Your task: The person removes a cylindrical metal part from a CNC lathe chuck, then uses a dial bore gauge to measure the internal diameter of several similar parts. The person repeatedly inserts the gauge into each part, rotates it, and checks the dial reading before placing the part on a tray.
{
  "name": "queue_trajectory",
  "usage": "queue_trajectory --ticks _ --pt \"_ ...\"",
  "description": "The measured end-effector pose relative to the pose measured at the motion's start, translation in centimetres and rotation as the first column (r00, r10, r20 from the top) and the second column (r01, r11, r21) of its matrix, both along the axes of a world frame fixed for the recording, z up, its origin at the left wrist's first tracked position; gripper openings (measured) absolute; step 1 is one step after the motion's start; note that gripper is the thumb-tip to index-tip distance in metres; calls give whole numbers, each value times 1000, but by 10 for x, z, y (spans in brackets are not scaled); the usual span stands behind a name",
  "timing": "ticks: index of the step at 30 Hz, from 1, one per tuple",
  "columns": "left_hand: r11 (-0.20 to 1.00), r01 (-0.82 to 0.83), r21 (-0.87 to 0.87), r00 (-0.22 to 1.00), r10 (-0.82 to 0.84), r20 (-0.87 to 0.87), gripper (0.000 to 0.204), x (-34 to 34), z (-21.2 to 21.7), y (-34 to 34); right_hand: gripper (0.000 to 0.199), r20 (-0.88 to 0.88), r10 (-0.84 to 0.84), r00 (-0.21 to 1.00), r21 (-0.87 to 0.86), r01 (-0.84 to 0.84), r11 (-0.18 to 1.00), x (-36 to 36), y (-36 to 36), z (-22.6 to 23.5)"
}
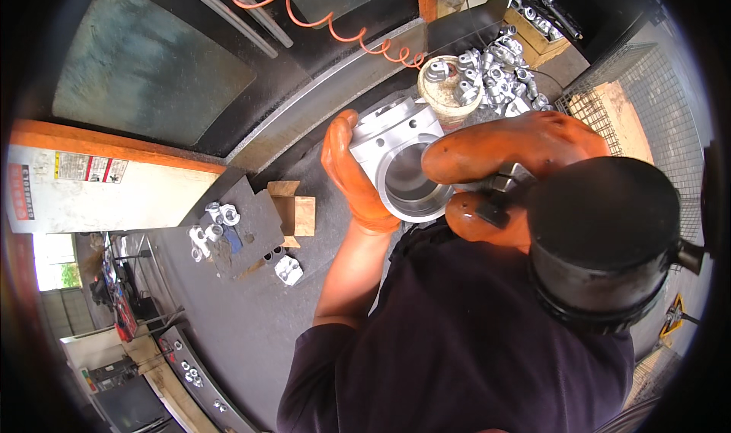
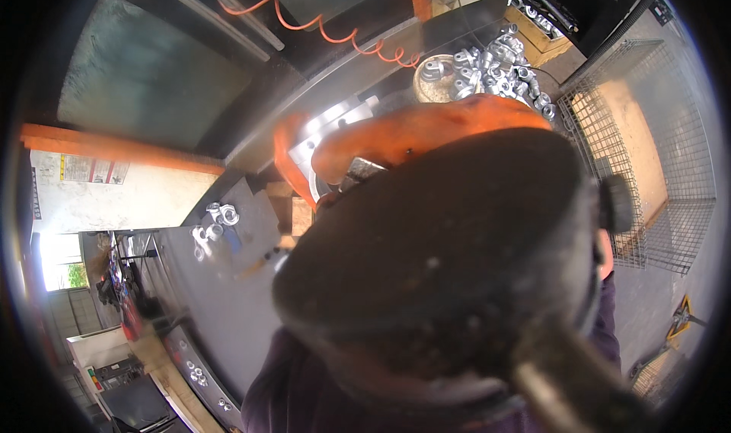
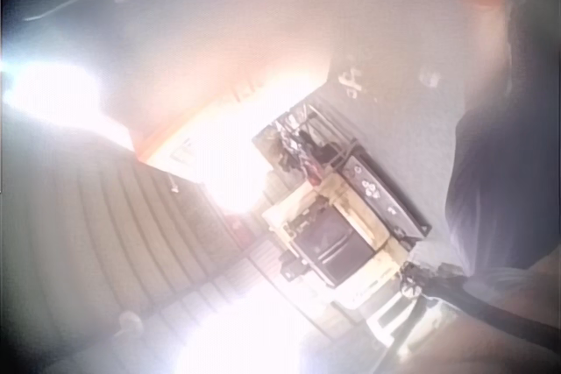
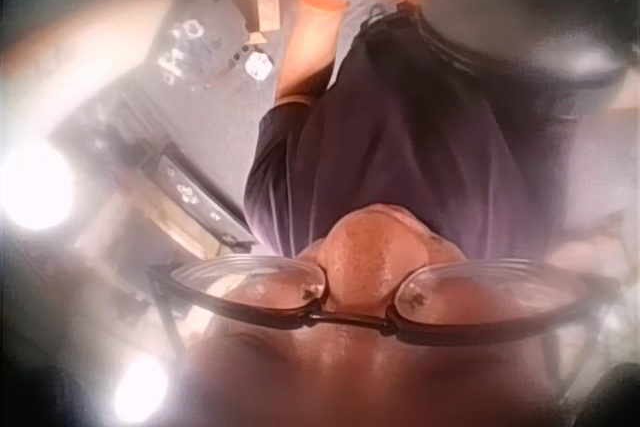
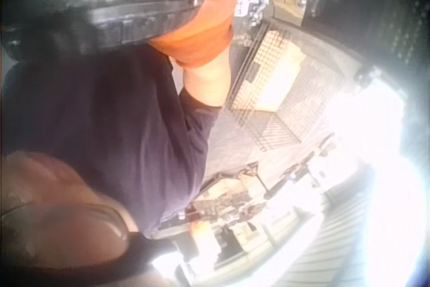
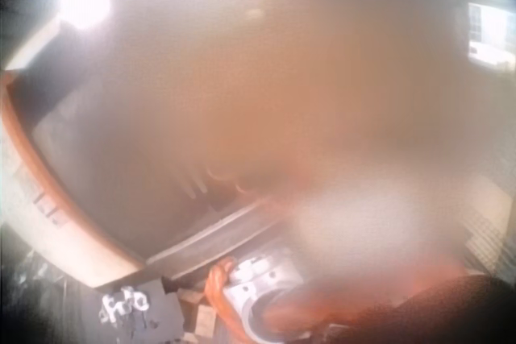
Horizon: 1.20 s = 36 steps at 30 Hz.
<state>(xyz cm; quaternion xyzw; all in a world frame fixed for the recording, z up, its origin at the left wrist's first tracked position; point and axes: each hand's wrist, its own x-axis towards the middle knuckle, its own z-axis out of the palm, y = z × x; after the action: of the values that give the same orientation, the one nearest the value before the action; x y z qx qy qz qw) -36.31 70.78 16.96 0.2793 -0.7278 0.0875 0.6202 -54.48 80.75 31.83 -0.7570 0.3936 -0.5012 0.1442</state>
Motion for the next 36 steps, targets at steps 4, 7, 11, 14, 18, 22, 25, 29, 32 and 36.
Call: queue_trajectory --ticks 4,7,11,14,18,22,25,29,32,36 --pt "999 31 -37 999 -31 -18 90 -1 -1 -3 41 -4 36 999 28 -36 999 -5 -3 7" --pt "998 48 -34 999 -49 -20 92 -3 0 -4 43 -5 60 998 49 -59 997 -5 -4 16" --pt "999 32 18 999 -32 -33 93 -5 7 1 40 137 94 986 15 -97 995 5 -11 11" --pt "1000 3 2 1000 -3 8 93 0 3 -2 38 59 119 991 73 -123 990 -3 -10 11" --pt "997 29 65 1000 -29 -2 95 -3 -6 -10 37 33 138 990 16 -139 990 -2 -14 15" --pt "998 59 27 998 -59 -29 103 -8 10 -10 36 10 98 995 -139 -96 986 7 -23 18" --pt "999 44 -15 998 -45 -40 109 -3 12 -5 34 -32 122 992 -73 -124 990 -2 -25 10" --pt "994 105 -4 992 -105 -68 109 -7 22 -7 29 -64 3 998 100 3 995 9 -11 35" --pt "981 65 181 996 -54 -68 107 -13 42 9 21 -88 -15 996 68 21 997 4 -18 34" --pt "999 -30 34 998 31 -46 103 -19 44 7 15 72 182 981 15 -183 983 -5 -38 27"
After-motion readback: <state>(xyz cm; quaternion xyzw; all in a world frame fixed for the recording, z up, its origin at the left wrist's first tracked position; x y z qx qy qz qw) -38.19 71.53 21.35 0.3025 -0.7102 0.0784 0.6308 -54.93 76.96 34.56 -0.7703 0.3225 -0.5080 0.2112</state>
